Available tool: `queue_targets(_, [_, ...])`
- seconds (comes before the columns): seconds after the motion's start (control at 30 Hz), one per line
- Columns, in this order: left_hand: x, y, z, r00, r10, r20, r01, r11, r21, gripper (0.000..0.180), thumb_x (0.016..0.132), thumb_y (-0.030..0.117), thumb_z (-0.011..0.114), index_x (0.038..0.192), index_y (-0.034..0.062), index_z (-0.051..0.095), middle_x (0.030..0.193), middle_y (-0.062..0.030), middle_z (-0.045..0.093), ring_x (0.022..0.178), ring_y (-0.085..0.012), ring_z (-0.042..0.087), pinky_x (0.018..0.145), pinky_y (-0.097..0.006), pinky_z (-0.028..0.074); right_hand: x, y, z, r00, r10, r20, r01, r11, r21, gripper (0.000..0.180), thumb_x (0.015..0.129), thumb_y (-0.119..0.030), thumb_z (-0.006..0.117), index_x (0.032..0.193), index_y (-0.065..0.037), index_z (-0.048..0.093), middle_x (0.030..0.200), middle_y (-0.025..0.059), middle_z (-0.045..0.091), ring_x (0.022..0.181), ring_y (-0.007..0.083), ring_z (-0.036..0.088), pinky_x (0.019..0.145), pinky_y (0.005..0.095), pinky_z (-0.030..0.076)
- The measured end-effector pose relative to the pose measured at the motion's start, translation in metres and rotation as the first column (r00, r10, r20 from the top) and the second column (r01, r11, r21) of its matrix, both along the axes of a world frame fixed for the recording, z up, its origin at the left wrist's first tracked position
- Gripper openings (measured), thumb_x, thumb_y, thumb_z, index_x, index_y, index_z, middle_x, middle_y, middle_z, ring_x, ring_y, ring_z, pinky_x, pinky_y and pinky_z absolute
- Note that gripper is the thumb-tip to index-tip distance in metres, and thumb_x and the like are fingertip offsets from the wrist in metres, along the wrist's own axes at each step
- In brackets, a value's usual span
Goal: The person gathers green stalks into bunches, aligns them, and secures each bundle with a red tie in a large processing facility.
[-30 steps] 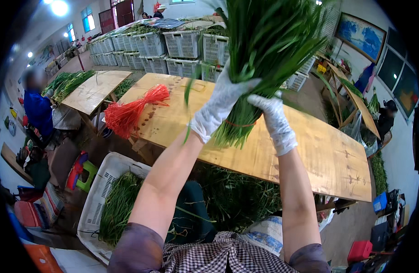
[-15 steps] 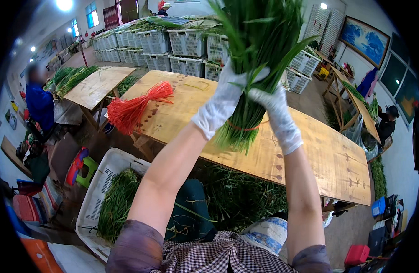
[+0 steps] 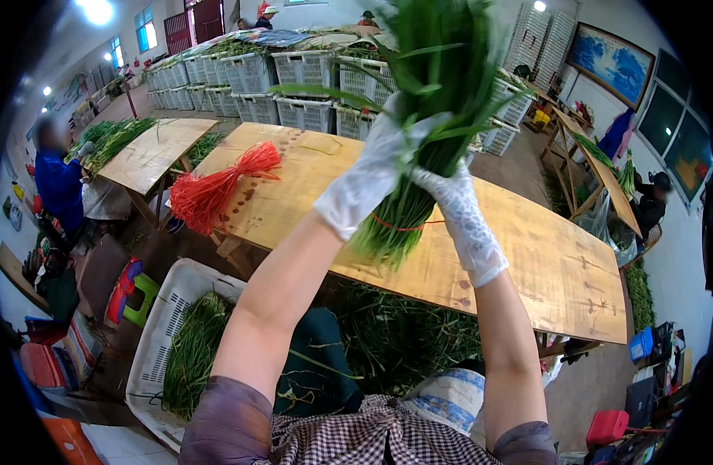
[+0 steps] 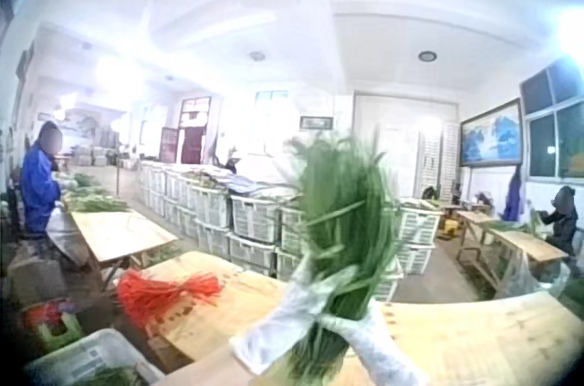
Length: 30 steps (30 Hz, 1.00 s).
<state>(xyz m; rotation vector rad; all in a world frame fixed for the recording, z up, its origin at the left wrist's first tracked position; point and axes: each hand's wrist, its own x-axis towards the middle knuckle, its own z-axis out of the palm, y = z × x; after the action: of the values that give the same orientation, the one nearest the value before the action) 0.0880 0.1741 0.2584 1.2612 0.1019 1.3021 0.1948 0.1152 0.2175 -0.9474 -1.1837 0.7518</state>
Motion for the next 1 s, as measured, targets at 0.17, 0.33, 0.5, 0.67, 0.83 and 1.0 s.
queue_targets(0.17, [0.027, -0.017, 0.046, 0.887, 0.234, -0.398, -0.06, 0.913, 0.403, 0.082, 0.083, 0.049, 0.069, 0.14, -0.0023, 0.038, 0.132, -0.0184, 0.053, 0.124, -0.0219, 0.049, 0.105, -0.032, 0.038, 0.016, -0.044, -0.007, 0.834, -0.215, -0.508, 0.233, 0.972, -0.03, 0.044, 0.084, -0.019, 0.076, 0.119, -0.001, 0.057, 0.108, 0.0092, 0.065, 0.095, 0.0214, 0.063, 0.082, 0.0376, 0.055])
queue_targets(0.33, [0.007, 0.016, -0.015, 0.739, 0.309, -0.598, 0.068, 0.849, 0.523, 0.059, 0.093, 0.039, 0.06, 0.135, 0.0013, 0.046, 0.133, -0.0149, 0.053, 0.123, -0.0234, 0.05, 0.105, -0.034, 0.038, 0.114, -0.056, -0.088, 0.925, -0.19, -0.328, -0.014, 0.848, -0.53, 0.076, 0.086, -0.054, 0.065, 0.131, 0.004, 0.048, 0.118, 0.0161, 0.061, 0.104, 0.0301, 0.061, 0.081, 0.0478, 0.055])
queue_targets(0.5, [-0.071, 0.048, -0.145, 0.478, 0.73, -0.489, 0.036, 0.54, 0.841, 0.03, 0.096, 0.017, 0.054, 0.122, 0.0026, 0.058, 0.119, -0.0112, 0.062, 0.109, -0.0203, 0.059, 0.095, -0.031, 0.046, 0.123, -0.097, -0.138, 0.927, -0.179, 0.329, 0.323, 0.826, -0.461, 0.058, 0.088, -0.04, 0.067, 0.133, -0.004, 0.054, 0.11, 0.0137, 0.065, 0.096, 0.0242, 0.063, 0.074, 0.0335, 0.056])
queue_targets(0.67, [-0.089, 0.035, -0.149, 0.69, 0.112, -0.715, -0.212, 0.976, -0.052, 0.028, 0.095, 0.018, 0.054, 0.118, 0.0032, 0.062, 0.108, -0.0061, 0.067, 0.093, -0.0191, 0.065, 0.084, -0.033, 0.051, 0.064, -0.081, -0.111, 0.732, -0.295, 0.613, 0.442, 0.891, -0.099, 0.03, 0.088, -0.022, 0.067, 0.118, -0.018, 0.068, 0.098, 0.0078, 0.07, 0.083, 0.0192, 0.065, 0.078, 0.0295, 0.052])
queue_targets(0.83, [-0.073, 0.025, -0.13, 0.344, 0.416, -0.841, -0.194, 0.908, 0.37, 0.03, 0.093, 0.028, 0.059, 0.111, 0.0059, 0.067, 0.105, -0.0102, 0.069, 0.094, -0.0229, 0.065, 0.083, -0.034, 0.051, 0.037, -0.02, -0.091, 0.511, -0.408, 0.756, 0.475, 0.868, 0.148, 0.025, 0.088, -0.032, 0.064, 0.108, -0.02, 0.071, 0.099, 0.0053, 0.07, 0.09, 0.0253, 0.066, 0.079, 0.0336, 0.052])
queue_targets(1.0, [-0.057, 0.014, -0.128, 0.125, 0.517, -0.847, -0.009, 0.854, 0.52, 0.029, 0.088, 0.033, 0.063, 0.11, 0.0155, 0.071, 0.105, -0.0082, 0.07, 0.1, -0.0267, 0.064, 0.087, -0.039, 0.049, 0.037, 0.016, -0.093, 0.28, -0.182, 0.943, 0.246, 0.963, 0.113, 0.023, 0.085, -0.033, 0.065, 0.101, -0.018, 0.073, 0.098, 0.0048, 0.069, 0.091, 0.0252, 0.065, 0.078, 0.0355, 0.052])
